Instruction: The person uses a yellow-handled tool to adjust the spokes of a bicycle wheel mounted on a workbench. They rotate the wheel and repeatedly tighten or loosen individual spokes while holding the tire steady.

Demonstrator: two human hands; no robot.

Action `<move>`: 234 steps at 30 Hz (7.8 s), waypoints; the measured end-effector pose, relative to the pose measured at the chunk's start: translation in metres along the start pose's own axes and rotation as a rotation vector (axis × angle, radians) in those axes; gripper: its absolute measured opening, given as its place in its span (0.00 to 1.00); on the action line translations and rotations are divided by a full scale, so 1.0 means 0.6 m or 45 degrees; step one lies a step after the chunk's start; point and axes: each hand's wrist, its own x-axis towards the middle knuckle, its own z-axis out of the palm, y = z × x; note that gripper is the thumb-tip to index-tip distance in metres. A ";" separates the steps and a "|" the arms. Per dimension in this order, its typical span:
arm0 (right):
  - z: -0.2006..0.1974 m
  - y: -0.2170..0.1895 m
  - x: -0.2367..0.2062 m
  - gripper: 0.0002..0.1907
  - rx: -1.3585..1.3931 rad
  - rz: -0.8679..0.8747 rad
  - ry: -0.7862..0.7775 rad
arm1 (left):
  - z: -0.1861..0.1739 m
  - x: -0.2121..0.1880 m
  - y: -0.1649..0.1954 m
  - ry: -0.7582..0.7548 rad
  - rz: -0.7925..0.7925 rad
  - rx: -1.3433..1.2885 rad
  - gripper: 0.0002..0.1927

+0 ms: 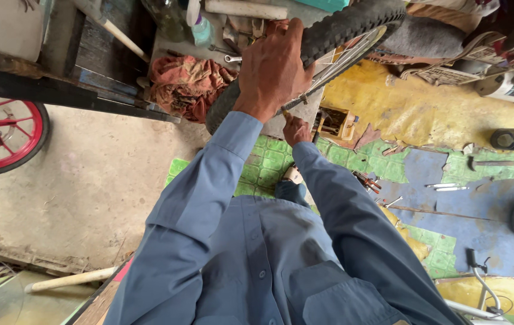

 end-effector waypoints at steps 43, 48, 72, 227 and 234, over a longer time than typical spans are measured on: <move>-0.037 -0.070 0.040 0.24 -0.358 -0.012 -0.294 | 0.017 0.003 -0.009 -0.093 -0.025 0.028 0.33; -0.039 -0.074 0.057 0.25 -0.366 -0.157 -0.368 | 0.017 0.001 -0.010 -0.043 -0.013 0.005 0.33; 0.000 -0.034 0.014 0.23 0.040 -0.391 0.031 | 0.015 0.009 -0.009 -0.097 -0.026 0.013 0.31; -0.018 -0.014 -0.052 0.18 0.169 -0.397 0.193 | 0.018 0.013 -0.044 0.073 0.061 0.190 0.35; -0.010 -0.021 -0.025 0.25 0.561 0.064 -0.179 | 0.018 0.014 -0.039 -0.005 -0.003 0.154 0.35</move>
